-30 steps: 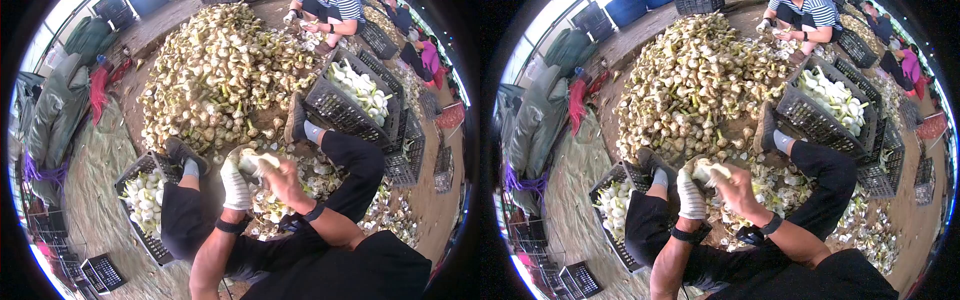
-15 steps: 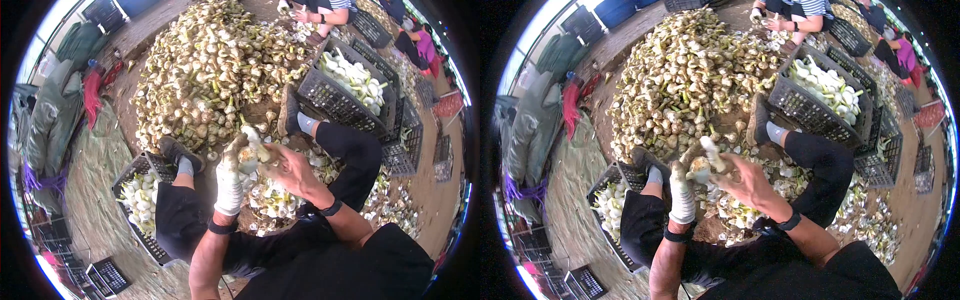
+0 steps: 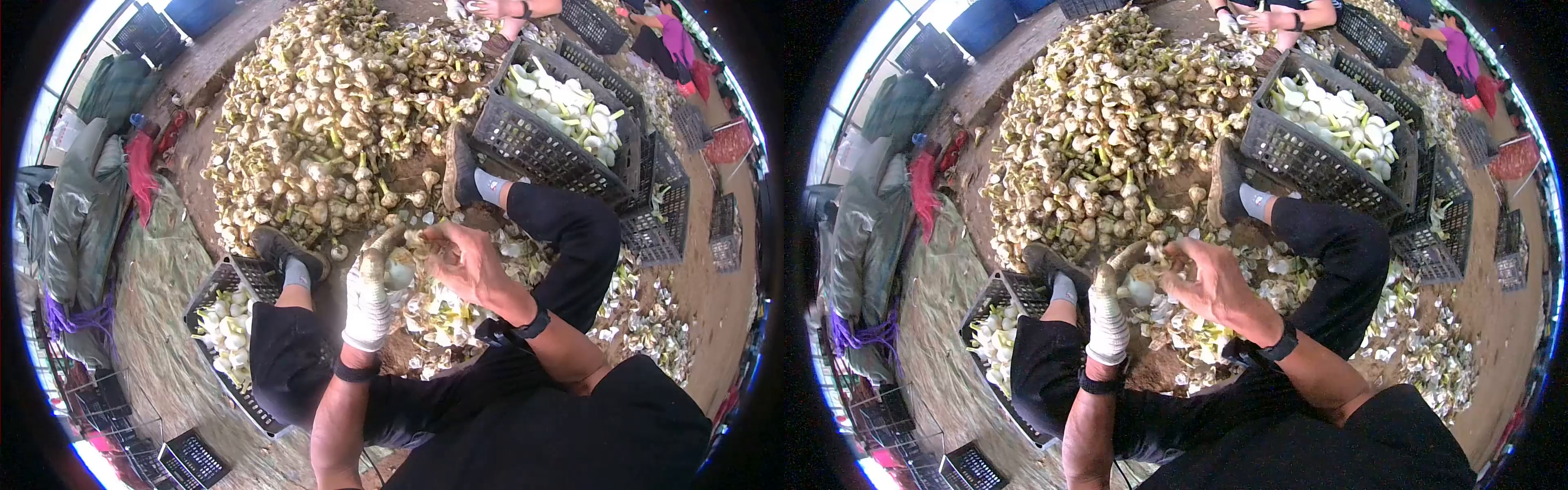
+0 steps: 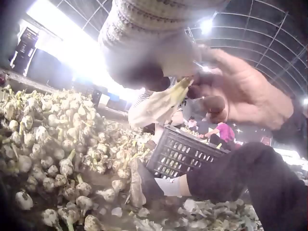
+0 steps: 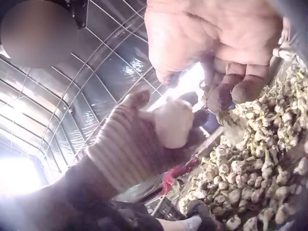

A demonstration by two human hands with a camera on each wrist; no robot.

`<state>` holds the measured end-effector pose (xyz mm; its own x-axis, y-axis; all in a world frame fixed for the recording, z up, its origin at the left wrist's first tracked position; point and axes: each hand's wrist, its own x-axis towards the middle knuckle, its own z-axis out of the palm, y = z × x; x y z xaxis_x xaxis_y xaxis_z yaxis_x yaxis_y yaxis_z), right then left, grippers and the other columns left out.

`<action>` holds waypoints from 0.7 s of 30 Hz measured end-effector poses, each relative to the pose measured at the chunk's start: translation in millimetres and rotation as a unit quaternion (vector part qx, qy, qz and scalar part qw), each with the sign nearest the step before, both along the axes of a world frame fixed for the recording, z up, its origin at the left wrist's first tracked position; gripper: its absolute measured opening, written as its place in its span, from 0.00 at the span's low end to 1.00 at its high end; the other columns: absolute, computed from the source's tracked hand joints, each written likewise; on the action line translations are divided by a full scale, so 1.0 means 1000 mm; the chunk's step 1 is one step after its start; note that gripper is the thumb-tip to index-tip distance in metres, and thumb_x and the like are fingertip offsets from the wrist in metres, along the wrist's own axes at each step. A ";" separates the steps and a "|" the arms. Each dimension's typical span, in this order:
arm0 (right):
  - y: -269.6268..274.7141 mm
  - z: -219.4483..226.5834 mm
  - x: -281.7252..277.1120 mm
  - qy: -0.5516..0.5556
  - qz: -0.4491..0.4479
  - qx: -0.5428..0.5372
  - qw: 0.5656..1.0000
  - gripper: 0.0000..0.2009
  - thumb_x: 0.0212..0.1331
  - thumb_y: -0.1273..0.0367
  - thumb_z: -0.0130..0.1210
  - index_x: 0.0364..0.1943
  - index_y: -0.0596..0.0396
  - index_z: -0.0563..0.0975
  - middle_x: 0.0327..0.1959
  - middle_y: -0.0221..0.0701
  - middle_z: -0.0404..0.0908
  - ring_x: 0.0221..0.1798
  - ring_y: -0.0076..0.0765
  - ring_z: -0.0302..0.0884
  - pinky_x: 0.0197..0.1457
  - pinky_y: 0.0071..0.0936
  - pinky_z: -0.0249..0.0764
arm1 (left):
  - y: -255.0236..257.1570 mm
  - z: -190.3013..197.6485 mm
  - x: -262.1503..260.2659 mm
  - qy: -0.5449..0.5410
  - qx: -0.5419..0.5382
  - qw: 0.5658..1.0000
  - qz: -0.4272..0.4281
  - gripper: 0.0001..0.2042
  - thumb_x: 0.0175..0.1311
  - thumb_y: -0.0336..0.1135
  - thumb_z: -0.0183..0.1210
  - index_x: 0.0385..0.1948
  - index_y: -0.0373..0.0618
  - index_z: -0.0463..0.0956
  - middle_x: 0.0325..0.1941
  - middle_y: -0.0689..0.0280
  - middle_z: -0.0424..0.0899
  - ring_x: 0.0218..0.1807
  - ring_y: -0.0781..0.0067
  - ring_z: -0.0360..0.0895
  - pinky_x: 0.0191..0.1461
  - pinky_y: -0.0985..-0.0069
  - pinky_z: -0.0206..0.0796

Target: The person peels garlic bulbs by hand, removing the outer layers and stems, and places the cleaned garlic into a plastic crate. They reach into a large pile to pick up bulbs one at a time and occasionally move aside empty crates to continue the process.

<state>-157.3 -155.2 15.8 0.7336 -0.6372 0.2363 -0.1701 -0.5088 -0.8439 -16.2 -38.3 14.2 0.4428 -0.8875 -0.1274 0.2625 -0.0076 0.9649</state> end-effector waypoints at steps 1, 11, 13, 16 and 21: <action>0.003 0.008 -0.001 -0.012 0.001 -0.019 1.000 0.09 0.54 0.69 0.63 0.32 0.58 0.75 0.25 0.37 0.78 0.20 0.29 0.73 0.23 0.32 0.70 | 0.000 0.002 -0.001 0.023 0.015 1.000 -0.007 0.29 0.74 0.54 0.45 0.65 0.40 0.65 0.56 0.62 0.77 0.49 0.77 0.75 0.47 0.79 0.71; 0.024 0.001 -0.003 0.031 0.017 -0.082 0.996 0.08 0.51 0.76 0.62 0.30 0.59 0.72 0.24 0.41 0.76 0.26 0.48 0.78 0.28 0.36 0.72 | 0.003 -0.008 -0.012 -0.126 -0.033 0.991 0.020 0.38 0.66 0.52 0.57 0.72 0.39 0.53 0.52 0.65 0.74 0.40 0.83 0.71 0.43 0.83 0.68; 0.021 -0.002 -0.002 0.023 0.006 -0.060 0.998 0.07 0.50 0.77 0.61 0.30 0.59 0.74 0.25 0.42 0.78 0.27 0.47 0.80 0.29 0.33 0.72 | 0.005 -0.007 -0.012 -0.097 -0.054 0.994 0.004 0.41 0.64 0.54 0.58 0.72 0.38 0.51 0.54 0.63 0.73 0.43 0.80 0.72 0.47 0.80 0.68; -0.004 -0.034 -0.003 0.054 -0.053 -0.010 0.997 0.04 0.56 0.75 0.59 0.31 0.61 0.75 0.22 0.40 0.79 0.21 0.32 0.77 0.23 0.33 0.71 | 0.007 0.004 -0.018 -0.060 -0.112 0.992 -0.009 0.45 0.61 0.59 0.59 0.73 0.39 0.49 0.61 0.59 0.70 0.50 0.76 0.72 0.52 0.77 0.68; -0.020 -0.032 -0.020 0.057 -0.047 0.173 0.982 0.11 0.61 0.66 0.59 0.41 0.61 0.77 0.28 0.32 0.80 0.21 0.24 0.75 0.24 0.25 0.70 | 0.005 0.011 -0.010 -0.073 -0.093 0.993 0.004 0.46 0.59 0.61 0.62 0.72 0.44 0.51 0.68 0.58 0.66 0.55 0.71 0.71 0.55 0.72 0.69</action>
